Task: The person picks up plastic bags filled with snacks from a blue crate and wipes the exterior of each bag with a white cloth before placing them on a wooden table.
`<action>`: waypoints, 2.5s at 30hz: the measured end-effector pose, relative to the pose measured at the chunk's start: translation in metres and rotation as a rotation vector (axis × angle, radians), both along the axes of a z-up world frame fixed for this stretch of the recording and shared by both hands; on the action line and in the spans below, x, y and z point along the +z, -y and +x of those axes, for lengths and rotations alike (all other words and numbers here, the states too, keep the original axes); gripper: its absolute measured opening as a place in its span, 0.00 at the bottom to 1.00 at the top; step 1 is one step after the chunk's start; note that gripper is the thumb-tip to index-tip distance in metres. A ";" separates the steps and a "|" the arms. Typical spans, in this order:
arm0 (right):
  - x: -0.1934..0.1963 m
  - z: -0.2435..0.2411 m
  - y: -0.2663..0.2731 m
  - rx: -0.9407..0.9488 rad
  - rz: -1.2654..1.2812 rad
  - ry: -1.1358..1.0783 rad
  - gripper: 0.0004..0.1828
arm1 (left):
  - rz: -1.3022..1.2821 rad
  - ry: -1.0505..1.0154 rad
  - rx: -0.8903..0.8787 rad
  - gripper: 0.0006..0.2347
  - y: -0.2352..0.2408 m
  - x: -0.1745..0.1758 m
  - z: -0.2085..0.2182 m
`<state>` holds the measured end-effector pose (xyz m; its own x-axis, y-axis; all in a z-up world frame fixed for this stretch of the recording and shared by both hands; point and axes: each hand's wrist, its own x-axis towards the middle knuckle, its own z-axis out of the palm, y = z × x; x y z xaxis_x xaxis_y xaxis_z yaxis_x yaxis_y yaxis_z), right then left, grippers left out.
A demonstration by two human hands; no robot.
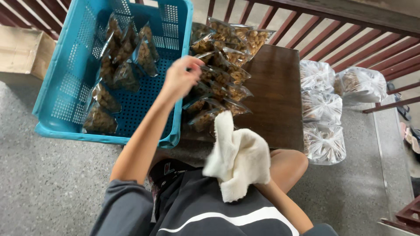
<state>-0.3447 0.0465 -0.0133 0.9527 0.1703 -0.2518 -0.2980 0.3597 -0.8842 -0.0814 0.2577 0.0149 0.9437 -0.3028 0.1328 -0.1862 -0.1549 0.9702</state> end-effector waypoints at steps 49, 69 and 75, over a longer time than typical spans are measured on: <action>-0.023 0.030 0.022 -0.114 -0.333 0.247 0.15 | 0.050 0.260 0.043 0.03 -0.001 0.046 -0.158; -0.005 -0.014 0.039 -0.177 -0.676 0.596 0.20 | 0.118 -0.226 -0.147 0.13 0.016 0.006 -0.173; 0.040 -0.008 0.018 -0.050 -1.175 0.856 0.30 | 0.191 -0.302 -0.232 0.14 0.019 0.016 -0.176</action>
